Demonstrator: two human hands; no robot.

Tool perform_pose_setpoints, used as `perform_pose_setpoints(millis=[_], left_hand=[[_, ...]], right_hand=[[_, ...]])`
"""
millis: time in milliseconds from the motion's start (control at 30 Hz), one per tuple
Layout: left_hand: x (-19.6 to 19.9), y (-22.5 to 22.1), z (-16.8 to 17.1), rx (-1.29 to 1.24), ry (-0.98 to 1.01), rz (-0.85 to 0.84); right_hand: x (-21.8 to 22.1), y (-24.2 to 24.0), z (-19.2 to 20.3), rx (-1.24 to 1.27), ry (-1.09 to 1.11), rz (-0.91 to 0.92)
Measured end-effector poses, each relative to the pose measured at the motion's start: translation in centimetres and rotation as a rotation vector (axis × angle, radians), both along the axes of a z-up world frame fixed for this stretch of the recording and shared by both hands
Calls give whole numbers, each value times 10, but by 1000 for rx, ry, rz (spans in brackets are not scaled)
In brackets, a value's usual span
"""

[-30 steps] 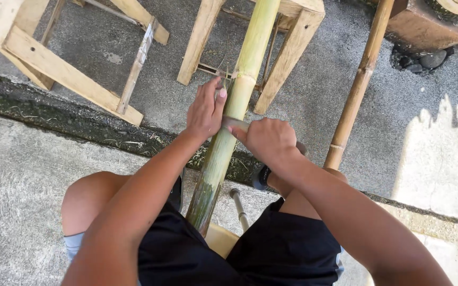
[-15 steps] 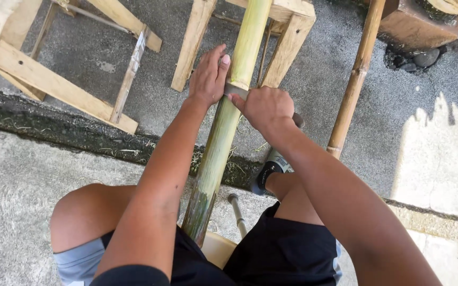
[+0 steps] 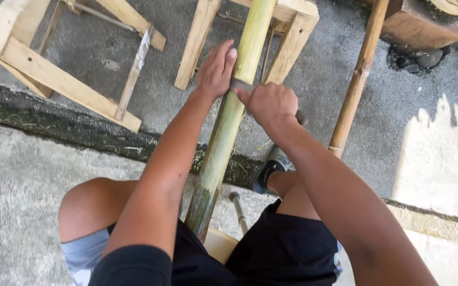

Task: The recorder is using a small knife to peel or scrape a segment of green bamboo while seated outside.

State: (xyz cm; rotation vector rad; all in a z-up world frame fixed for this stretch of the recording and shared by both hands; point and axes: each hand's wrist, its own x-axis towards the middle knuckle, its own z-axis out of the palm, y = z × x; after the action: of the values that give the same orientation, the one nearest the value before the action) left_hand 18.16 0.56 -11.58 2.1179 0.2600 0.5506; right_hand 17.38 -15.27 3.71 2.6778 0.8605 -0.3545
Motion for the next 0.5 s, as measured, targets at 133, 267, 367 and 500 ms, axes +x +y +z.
perform_pose_setpoints(millis=[133, 267, 367, 500], left_hand=[[-51, -9, 0, 45, 43, -52], [-143, -28, -3, 26, 21, -10], [-189, -43, -2, 10, 73, 27], [-174, -43, -8, 39, 170, 37]], right_hand=[[-37, -16, -7, 24, 53, 28], [-101, -33, -2, -43, 149, 143], [-134, -46, -14, -106, 298, 45], [-130, -47, -22, 103, 124, 126]])
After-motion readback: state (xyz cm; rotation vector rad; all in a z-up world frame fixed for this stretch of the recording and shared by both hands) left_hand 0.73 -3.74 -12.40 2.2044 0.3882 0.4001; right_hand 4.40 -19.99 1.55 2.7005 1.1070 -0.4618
